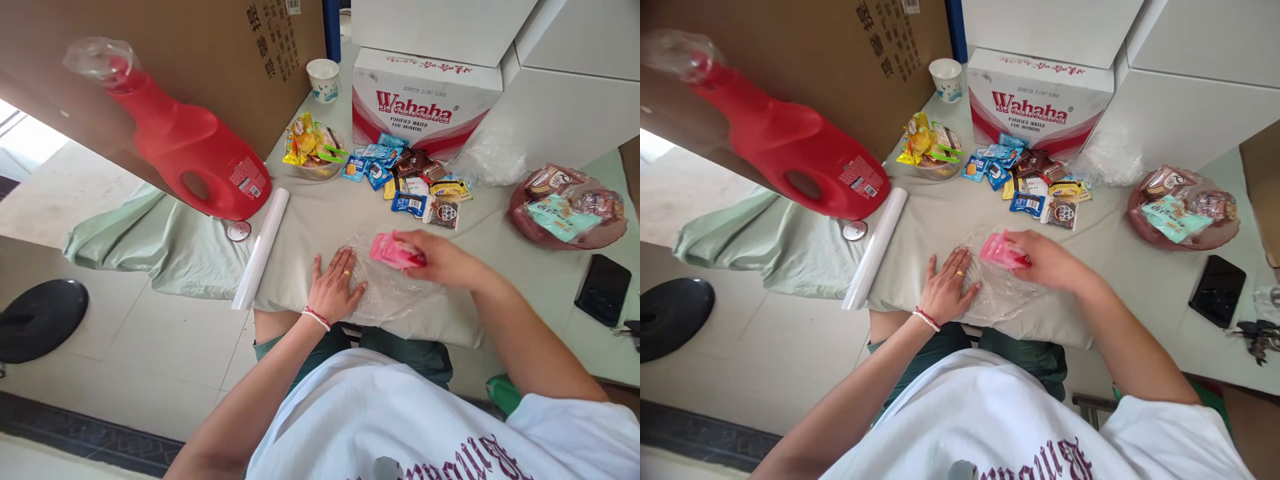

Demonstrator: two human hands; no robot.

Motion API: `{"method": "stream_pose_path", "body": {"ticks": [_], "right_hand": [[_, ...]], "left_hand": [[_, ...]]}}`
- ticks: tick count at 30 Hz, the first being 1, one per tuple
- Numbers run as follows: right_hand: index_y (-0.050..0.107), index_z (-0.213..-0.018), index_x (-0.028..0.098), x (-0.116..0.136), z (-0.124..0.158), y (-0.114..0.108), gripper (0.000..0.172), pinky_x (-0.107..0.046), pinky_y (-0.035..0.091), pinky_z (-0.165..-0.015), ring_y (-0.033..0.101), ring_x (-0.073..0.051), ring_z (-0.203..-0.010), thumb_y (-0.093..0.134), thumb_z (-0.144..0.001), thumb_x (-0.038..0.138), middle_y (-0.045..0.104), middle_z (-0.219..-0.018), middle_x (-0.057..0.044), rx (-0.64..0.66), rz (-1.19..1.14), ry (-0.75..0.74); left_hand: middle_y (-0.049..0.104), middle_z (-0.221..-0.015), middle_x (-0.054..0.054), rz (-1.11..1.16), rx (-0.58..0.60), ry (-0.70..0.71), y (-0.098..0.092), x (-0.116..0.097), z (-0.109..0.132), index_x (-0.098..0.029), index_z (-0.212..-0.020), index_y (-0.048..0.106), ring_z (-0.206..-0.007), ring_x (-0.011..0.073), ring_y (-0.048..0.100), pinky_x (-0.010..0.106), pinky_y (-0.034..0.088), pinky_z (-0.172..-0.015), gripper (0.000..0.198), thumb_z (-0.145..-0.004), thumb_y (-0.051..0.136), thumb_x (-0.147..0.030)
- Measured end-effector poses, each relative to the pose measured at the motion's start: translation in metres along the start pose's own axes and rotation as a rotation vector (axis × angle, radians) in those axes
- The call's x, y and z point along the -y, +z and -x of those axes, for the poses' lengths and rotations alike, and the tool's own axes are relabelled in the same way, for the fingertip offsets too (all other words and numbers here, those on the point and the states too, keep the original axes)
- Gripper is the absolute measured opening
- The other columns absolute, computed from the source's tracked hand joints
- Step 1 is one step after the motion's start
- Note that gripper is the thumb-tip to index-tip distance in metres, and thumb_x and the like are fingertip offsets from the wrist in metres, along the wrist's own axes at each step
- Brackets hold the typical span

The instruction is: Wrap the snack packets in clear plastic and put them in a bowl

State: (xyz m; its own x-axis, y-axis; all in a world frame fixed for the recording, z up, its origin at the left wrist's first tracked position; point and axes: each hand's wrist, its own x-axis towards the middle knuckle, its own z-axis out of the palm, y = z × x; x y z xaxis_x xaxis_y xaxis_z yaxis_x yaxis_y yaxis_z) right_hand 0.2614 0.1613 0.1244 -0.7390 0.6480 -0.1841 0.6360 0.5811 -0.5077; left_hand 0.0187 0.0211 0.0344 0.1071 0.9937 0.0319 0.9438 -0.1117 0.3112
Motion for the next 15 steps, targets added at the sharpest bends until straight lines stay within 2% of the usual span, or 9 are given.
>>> {"method": "stream_pose_path", "body": {"ticks": [3, 5, 9, 11, 15], "right_hand": [[0.051, -0.155, 0.02, 0.017, 0.009, 0.046, 0.076, -0.046, 0.046, -0.109, 0.057, -0.034, -0.131, 0.074, -0.083, 0.024, 0.057, -0.149, -0.017, 0.052, 0.117, 0.055], [0.048, -0.157, 0.019, 0.024, 0.01, 0.062, 0.076, -0.049, 0.044, -0.111, 0.053, -0.036, -0.134, 0.075, -0.086, 0.027, 0.054, -0.152, -0.018, 0.04, 0.158, 0.094], [0.04, -0.161, 0.017, 0.027, 0.008, 0.061, 0.08, -0.046, 0.043, -0.113, 0.051, -0.033, -0.136, 0.073, -0.091, 0.037, 0.054, -0.152, -0.017, -0.09, 0.051, 0.14], [0.039, -0.161, 0.014, 0.032, 0.005, 0.058, 0.081, -0.046, 0.043, -0.113, 0.052, -0.033, -0.135, 0.072, -0.092, 0.037, 0.054, -0.152, -0.018, -0.136, 0.072, 0.173], [0.042, -0.159, 0.013, 0.047, -0.003, 0.065, 0.076, -0.048, 0.045, -0.107, 0.052, -0.037, -0.13, 0.072, -0.092, 0.033, 0.056, -0.148, -0.02, -0.029, 0.239, 0.141]], "left_hand": [[0.037, -0.169, 0.016, 0.0, -0.01, 0.002, 0.001, 0.0, 0.0, -0.018, -0.164, 0.035, -0.157, 0.0316, 0.036, 0.065, 0.003, -0.131, 0.071, -0.102, 0.046, -0.051], [0.037, -0.168, 0.017, -0.005, -0.01, -0.003, 0.001, -0.001, 0.0, -0.017, -0.164, 0.035, -0.157, 0.0313, 0.036, 0.065, 0.003, -0.131, 0.07, -0.103, 0.045, -0.051], [0.038, -0.168, 0.016, -0.019, -0.006, 0.001, 0.0, -0.002, 0.001, -0.017, -0.163, 0.037, -0.157, 0.0311, 0.037, 0.064, 0.004, -0.131, 0.069, -0.103, 0.043, -0.052], [0.038, -0.168, 0.016, -0.025, -0.012, 0.003, 0.0, -0.002, 0.001, -0.018, -0.162, 0.038, -0.157, 0.0312, 0.037, 0.064, 0.005, -0.131, 0.069, -0.103, 0.044, -0.052], [0.039, -0.168, 0.016, -0.027, -0.028, -0.004, 0.002, -0.001, 0.001, -0.018, -0.163, 0.038, -0.157, 0.0308, 0.038, 0.064, 0.004, -0.131, 0.068, -0.102, 0.045, -0.05]]}}
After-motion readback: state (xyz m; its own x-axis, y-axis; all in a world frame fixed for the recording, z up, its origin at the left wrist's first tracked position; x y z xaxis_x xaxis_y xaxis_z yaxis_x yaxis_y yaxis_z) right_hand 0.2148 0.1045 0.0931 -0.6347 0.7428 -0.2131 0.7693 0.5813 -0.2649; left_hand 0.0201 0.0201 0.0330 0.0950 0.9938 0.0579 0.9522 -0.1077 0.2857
